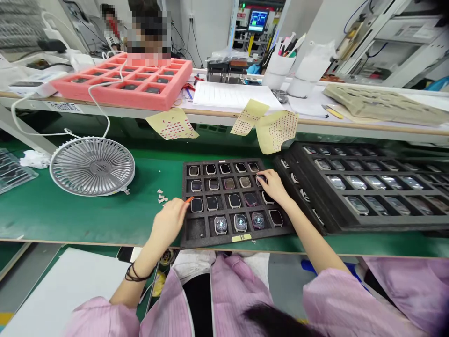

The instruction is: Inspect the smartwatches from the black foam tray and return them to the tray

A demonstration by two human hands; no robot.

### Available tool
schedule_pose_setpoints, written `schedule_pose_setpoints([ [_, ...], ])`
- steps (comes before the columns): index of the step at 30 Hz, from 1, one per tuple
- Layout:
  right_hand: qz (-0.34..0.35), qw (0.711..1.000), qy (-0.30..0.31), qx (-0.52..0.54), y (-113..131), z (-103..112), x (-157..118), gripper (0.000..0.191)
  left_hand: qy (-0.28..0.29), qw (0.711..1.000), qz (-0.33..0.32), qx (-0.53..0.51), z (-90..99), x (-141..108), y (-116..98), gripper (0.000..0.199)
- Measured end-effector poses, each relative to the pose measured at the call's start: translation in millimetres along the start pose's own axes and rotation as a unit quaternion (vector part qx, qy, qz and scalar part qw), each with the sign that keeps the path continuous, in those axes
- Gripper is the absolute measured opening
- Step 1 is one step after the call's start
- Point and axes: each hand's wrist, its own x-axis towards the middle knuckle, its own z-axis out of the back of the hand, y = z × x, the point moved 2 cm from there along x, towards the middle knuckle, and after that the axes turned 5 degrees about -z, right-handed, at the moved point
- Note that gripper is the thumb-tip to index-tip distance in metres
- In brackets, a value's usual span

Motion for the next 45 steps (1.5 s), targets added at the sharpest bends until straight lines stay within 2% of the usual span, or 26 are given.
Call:
schedule_pose_setpoints([
  [3,0.061,0.998,-0.001,0.006,34,5,-42,0.018,-0.007,0.975,-0.214,-0.051,-4.8,-11,-41,0.032],
  [5,0.144,0.989,0.017,0.013,61,4,-76,0.018,0.010,0.956,-0.286,-0.067,-10.3,-17,-60,0.029],
  [7,0.211,0.977,0.038,-0.004,81,0,-108,0.021,0.025,0.950,-0.304,-0.063,-16.8,-19,-71,0.028],
  [9,0.233,0.971,0.052,-0.018,92,-5,-130,0.026,0.032,0.951,-0.302,-0.055,-22.4,-20,-75,0.028],
  [12,0.226,0.972,0.063,-0.031,93,-11,-148,0.033,0.041,0.953,-0.295,-0.049,-26.3,-21,-74,0.030],
  [16,0.210,0.975,0.068,0.004,86,-11,-160,0.033,0.054,0.946,-0.310,-0.072,-21.6,-29,-72,0.029],
  [19,0.175,0.984,0.020,0.040,79,-4,-165,0.027,0.051,0.936,-0.333,-0.104,-15.3,-34,-68,0.026],
  [21,0.136,0.990,-0.019,0.025,74,-1,-165,0.024,0.041,0.939,-0.324,-0.107,-12.7,-35,-65,0.027],
  [23,0.108,0.994,-0.029,-0.008,69,-1,-164,0.025,0.032,0.947,-0.305,-0.099,-12.0,-32,-62,0.028],
  [28,0.109,0.993,-0.015,-0.032,64,-5,-173,0.023,0.021,0.953,-0.291,-0.081,-14.5,-27,-64,0.029],
  [34,0.105,0.989,-0.100,0.011,64,5,-183,0.018,0.003,0.955,-0.283,-0.091,-13.0,-26,-63,0.033],
  [40,0.081,0.993,-0.081,-0.019,57,7,-151,0.017,-0.010,0.955,-0.280,-0.094,-10.3,-27,-58,0.033],
  [45,0.075,0.994,-0.053,-0.064,51,5,-98,0.015,-0.020,0.959,-0.255,-0.118,-7.0,-26,-55,0.034],
])
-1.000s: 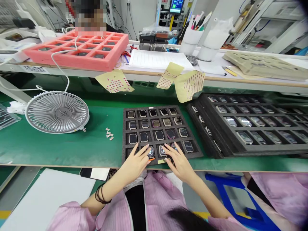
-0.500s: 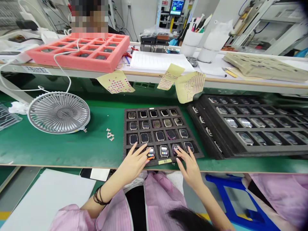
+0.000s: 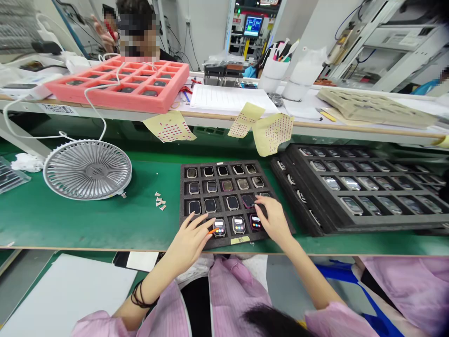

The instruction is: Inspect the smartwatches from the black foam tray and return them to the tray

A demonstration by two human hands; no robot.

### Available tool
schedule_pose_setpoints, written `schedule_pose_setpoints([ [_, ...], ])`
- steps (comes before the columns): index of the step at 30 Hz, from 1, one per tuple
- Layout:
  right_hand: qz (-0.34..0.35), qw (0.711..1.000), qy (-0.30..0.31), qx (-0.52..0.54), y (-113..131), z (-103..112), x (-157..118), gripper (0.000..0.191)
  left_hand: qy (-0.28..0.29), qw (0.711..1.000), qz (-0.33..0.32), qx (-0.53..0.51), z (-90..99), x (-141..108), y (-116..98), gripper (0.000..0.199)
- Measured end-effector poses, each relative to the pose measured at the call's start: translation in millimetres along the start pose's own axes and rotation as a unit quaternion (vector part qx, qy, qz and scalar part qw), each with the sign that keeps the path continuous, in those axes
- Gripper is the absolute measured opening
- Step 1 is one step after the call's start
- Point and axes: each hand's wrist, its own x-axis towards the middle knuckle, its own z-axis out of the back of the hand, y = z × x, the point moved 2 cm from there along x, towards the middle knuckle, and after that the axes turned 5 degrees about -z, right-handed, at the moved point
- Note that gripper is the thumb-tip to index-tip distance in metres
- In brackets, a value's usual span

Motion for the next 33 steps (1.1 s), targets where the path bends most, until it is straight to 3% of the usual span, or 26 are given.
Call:
schedule_pose_setpoints([
  [3,-0.055,0.994,0.074,-0.055,-9,-13,45,0.017,-0.008,0.999,0.032,-0.021,6.0,2,-1,0.033],
  [6,-0.076,0.990,0.101,-0.059,-13,-30,83,0.021,-0.021,0.996,0.073,-0.048,12.8,2,-3,0.035],
  [9,-0.085,0.988,0.124,-0.036,-13,-46,104,0.020,-0.040,0.990,0.109,-0.076,15.7,0,-2,0.038],
  [13,-0.111,0.982,0.151,0.035,-17,-56,113,0.020,-0.033,0.980,0.159,-0.115,12.6,-4,1,0.040],
  [17,-0.141,0.965,0.166,0.144,-20,-53,114,0.017,-0.028,0.955,0.231,-0.181,12.6,-1,6,0.040],
  [22,-0.156,0.931,0.138,0.301,8,-34,103,0.035,-0.028,0.916,0.276,-0.291,17.9,14,9,0.039],
  [24,-0.167,0.900,0.144,0.376,31,-27,93,0.034,-0.032,0.894,0.276,-0.351,17.0,25,8,0.040],
  [26,-0.210,0.798,0.164,0.540,57,-22,82,0.028,-0.048,0.867,0.273,-0.414,14.3,37,7,0.039],
  [28,-0.233,0.719,0.178,0.631,82,-18,74,0.025,-0.065,0.841,0.272,-0.464,11.1,49,5,0.040],
  [30,-0.250,0.675,0.184,0.670,102,-16,69,0.025,-0.070,0.824,0.271,-0.493,8.5,58,3,0.041],
  [33,-0.265,0.643,0.187,0.694,117,-14,67,0.027,-0.069,0.818,0.267,-0.505,6.8,65,0,0.041],
])
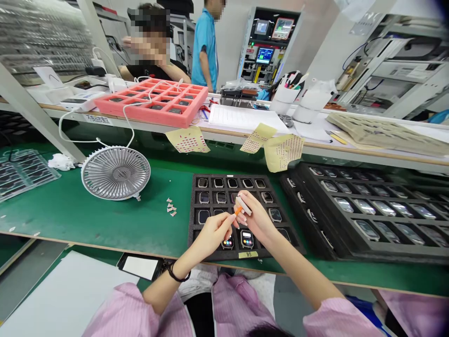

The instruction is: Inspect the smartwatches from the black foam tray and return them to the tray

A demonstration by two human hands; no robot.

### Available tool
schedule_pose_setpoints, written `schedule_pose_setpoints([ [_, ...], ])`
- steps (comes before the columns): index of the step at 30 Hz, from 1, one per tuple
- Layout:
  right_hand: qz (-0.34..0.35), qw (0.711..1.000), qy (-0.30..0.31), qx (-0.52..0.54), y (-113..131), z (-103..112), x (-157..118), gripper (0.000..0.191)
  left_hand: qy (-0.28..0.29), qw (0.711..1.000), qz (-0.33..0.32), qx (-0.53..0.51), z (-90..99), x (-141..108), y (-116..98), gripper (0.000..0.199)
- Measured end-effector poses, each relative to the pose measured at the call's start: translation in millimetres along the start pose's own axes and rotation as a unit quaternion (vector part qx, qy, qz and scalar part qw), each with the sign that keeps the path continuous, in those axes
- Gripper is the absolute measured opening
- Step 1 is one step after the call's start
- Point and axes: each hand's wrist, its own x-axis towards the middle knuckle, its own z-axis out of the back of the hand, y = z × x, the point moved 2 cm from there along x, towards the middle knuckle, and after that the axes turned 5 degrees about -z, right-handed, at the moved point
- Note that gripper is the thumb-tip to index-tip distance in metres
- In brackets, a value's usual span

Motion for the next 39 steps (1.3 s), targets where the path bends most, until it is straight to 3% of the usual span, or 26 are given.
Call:
schedule_pose_setpoints([
  [7,-0.010,0.999,0.018,0.030,-1,-3,0,0.030,-0.024,1.000,-0.005,-0.017,-0.1,-3,1,0.042],
  [13,0.002,0.999,0.013,-0.032,-8,-3,-3,0.027,0.022,1.000,0.001,0.003,-0.4,-2,-6,0.042],
  [20,-0.002,0.997,0.029,0.071,-7,-2,-1,0.029,-0.009,1.000,-0.004,0.011,-1.6,-5,-5,0.042],
  [34,0.029,0.999,0.023,0.024,-1,-4,-6,0.030,-0.024,1.000,-0.012,0.015,-0.2,-6,-7,0.043],
  [37,0.049,0.999,0.010,-0.022,0,-2,-6,0.028,-0.011,1.000,-0.005,0.018,2.7,-6,-11,0.043],
  [39,0.025,0.999,0.032,-0.011,-2,-2,-5,0.030,0.005,1.000,0.002,0.005,4.0,-5,-12,0.042],
])
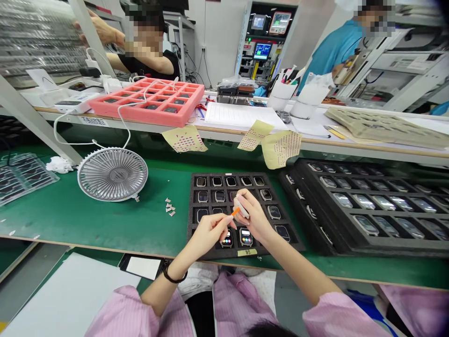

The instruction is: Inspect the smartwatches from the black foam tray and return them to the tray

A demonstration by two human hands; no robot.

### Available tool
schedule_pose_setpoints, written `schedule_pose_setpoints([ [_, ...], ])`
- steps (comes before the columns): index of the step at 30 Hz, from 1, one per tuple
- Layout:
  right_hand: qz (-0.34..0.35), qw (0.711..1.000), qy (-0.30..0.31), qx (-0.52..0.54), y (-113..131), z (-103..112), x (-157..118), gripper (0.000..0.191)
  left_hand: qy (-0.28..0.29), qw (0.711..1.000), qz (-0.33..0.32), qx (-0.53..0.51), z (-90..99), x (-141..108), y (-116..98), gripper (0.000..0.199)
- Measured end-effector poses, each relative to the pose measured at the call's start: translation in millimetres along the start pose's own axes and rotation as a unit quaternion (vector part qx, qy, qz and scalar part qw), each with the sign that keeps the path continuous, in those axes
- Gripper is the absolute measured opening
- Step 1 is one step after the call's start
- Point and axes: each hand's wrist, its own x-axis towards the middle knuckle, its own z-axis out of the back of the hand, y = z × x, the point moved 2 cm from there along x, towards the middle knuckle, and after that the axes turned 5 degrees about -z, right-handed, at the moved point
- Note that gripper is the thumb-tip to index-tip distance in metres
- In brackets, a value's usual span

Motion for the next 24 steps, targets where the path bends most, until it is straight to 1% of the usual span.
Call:
schedule_pose_setpoints([
  [2,-0.050,0.997,0.034,0.051,-5,-2,2,0.033,0.004,1.000,0.000,-0.022,0.0,2,1,0.042],
  [4,-0.085,0.990,0.041,0.103,-9,-4,4,0.037,0.003,0.999,0.000,-0.052,-1.4,3,3,0.043],
  [7,-0.094,0.986,0.014,0.138,-12,-4,7,0.039,0.002,0.996,0.012,-0.086,-3.9,4,7,0.046],
  [10,-0.081,0.989,-0.006,0.124,-11,-1,9,0.034,-0.025,0.995,0.028,-0.089,-3.1,5,10,0.051],
  [12,-0.056,0.994,-0.011,0.091,-11,1,8,0.028,-0.058,0.994,0.026,-0.089,-1.7,8,10,0.055],
  [14,-0.035,0.998,-0.017,0.041,-14,1,6,0.026,-0.083,0.992,0.010,-0.100,-1.9,11,11,0.057],
  [16,-0.026,0.999,-0.020,-0.028,-20,0,3,0.029,-0.092,0.989,-0.007,-0.114,-3.5,14,12,0.056],
  [19,0.016,0.991,-0.009,-0.135,-25,3,4,0.033,-0.098,0.988,-0.010,-0.115,-1.1,15,18,0.052],
  [21,0.053,0.979,-0.029,-0.196,-22,16,12,0.033,-0.117,0.989,-0.006,-0.086,10.0,11,22,0.048],
  [22,0.069,0.970,-0.053,-0.226,-18,28,19,0.032,-0.131,0.990,-0.009,-0.054,19.3,8,24,0.046],
  [23,0.091,0.958,-0.084,-0.260,-12,41,27,0.032,-0.150,0.989,-0.013,-0.005,30.9,4,26,0.044],
  [24,0.113,0.937,-0.116,-0.309,-6,57,36,0.032,-0.169,0.984,-0.015,0.059,44.1,-1,27,0.041],
])
